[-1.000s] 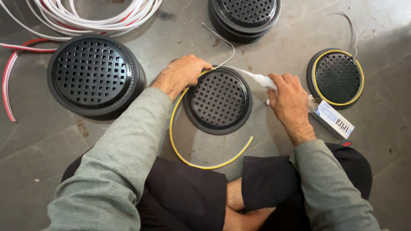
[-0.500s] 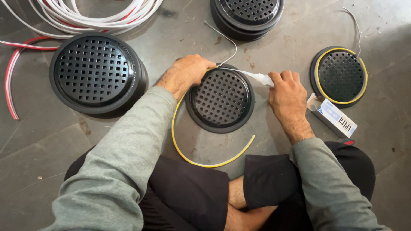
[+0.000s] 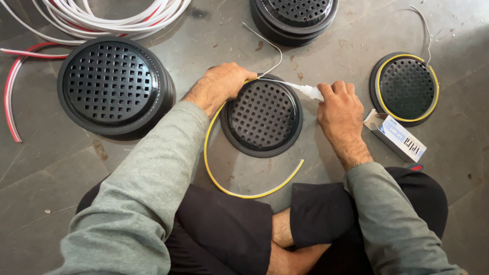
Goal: The person sits on the floor and assembles speaker components by applying glue from a small bottle to the edge of a perforated black speaker cover. They then press a yellow ring onto the glued edge and use pliers to secure a wire attached to the ring.
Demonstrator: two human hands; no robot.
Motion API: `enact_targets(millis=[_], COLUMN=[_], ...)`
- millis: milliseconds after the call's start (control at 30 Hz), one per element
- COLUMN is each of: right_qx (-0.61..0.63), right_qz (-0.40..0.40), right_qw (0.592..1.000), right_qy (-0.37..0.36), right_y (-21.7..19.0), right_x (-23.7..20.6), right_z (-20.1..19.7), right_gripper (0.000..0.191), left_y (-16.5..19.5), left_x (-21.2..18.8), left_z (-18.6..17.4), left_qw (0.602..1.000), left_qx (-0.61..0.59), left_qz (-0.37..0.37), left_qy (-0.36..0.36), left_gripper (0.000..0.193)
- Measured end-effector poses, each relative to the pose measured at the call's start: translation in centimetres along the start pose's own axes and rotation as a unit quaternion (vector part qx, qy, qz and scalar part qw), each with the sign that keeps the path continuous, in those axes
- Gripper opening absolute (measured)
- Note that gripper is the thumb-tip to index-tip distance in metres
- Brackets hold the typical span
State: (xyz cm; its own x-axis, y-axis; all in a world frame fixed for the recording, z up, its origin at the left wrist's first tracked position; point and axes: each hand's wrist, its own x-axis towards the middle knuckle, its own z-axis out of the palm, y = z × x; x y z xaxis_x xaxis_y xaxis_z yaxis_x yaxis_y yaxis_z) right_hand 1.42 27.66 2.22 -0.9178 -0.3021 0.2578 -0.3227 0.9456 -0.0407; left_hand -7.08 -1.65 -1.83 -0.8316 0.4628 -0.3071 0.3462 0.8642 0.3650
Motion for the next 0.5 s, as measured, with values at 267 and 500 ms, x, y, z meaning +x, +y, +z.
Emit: enact_targets(millis=[267,500], right_qx=[0.005,0.000], right_qz=[-0.005,-0.013], right_qw=[1.000,1.000], right_qy=[0.000,0.011], right_y=[0.1,0.0], right_x=[-0.1,-0.2], right_z=[0.5,0.6], right_gripper=[0.038,0.037], left_y=[-0.8,-0.8], left_x=[0.6,1.2], left_z=[1.2,1.4], left_qw=[0.999,0.999], left_qx=[0.007,0.002], left_qz=[0.024,0.026], left_qy=[0.021,0.018], left_gripper=[0.055,0.058])
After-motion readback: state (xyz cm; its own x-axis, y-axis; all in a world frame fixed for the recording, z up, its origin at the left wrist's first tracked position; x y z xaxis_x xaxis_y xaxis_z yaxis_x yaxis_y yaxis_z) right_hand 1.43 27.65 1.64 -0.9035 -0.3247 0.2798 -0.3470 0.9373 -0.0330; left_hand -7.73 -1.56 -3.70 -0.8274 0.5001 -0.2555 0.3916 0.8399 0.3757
